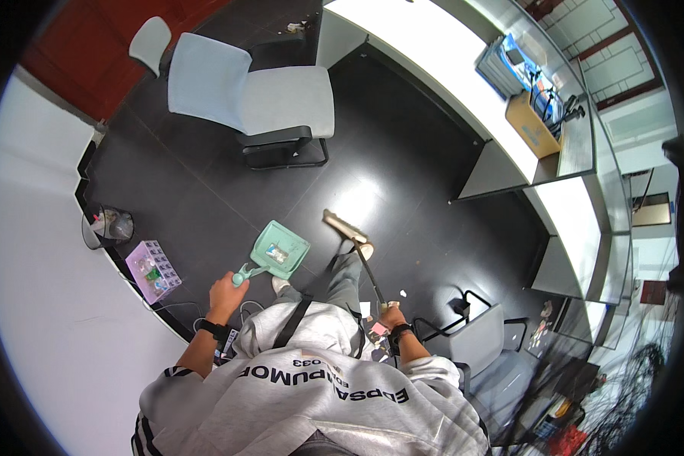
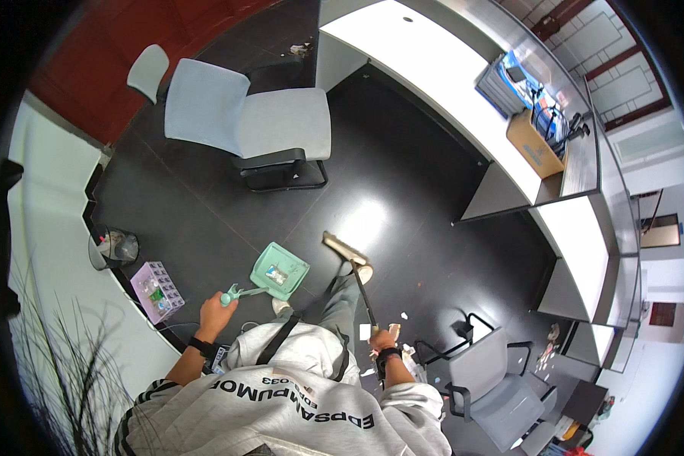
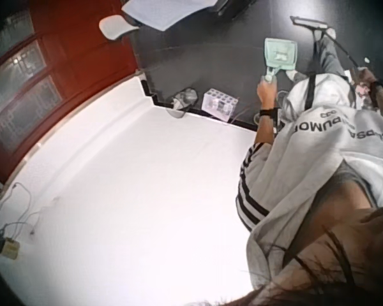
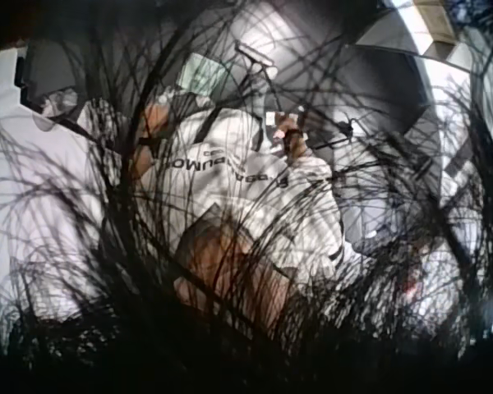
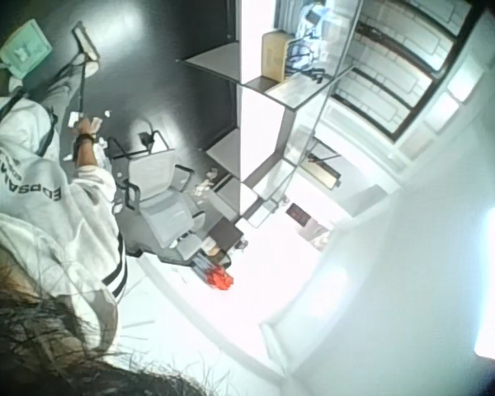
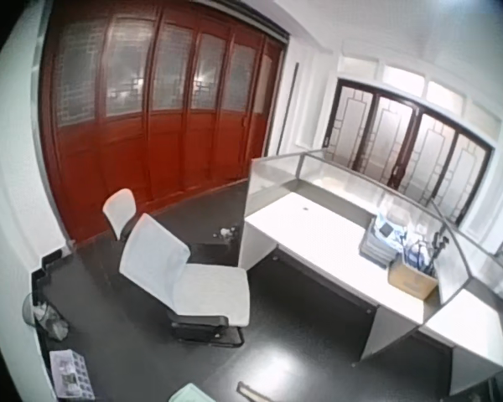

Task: The person sweeps scattered debris on a dark tiled office floor using a broom and dustpan, then empties the dustpan into a nearby trash bin. The person repeats this cycle across different areas of the room.

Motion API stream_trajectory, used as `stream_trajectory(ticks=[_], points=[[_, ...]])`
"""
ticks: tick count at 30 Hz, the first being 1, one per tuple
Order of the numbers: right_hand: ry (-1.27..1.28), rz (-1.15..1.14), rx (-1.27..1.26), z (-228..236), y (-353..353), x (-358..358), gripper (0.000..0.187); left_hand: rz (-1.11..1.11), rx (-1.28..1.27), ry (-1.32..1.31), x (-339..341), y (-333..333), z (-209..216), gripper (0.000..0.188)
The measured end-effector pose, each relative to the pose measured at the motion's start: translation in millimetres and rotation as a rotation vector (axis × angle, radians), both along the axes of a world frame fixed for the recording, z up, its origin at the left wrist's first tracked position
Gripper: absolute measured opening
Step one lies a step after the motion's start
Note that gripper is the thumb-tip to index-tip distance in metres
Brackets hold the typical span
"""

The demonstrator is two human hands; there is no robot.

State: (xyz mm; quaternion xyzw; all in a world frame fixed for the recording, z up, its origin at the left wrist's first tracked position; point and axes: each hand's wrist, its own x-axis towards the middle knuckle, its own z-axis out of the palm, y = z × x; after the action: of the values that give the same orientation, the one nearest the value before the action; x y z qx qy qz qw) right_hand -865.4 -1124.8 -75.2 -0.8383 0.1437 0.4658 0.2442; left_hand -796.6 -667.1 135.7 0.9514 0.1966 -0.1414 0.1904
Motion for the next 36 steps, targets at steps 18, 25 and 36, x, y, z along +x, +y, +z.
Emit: stream_trajectory(ticks=[18,25,36], points=[[-0.189,0.227,-0.123,-10.9,62.2,286.8,0.034,0.357,-0.027,-0.078,-5.6,-18.8,23.6,0.037],[-0.173,0.244,-0.061,-26.2,0.8,280.1,0.031,0.474,-0.025,-0.059,-6.0,-39.4,31.6,0.030],[-0.125,0.328,-0.170,-24.9,7.6,321.2,0.036,0.474,0.004,-0.017,12.6,-47.6,18.9,0.032]])
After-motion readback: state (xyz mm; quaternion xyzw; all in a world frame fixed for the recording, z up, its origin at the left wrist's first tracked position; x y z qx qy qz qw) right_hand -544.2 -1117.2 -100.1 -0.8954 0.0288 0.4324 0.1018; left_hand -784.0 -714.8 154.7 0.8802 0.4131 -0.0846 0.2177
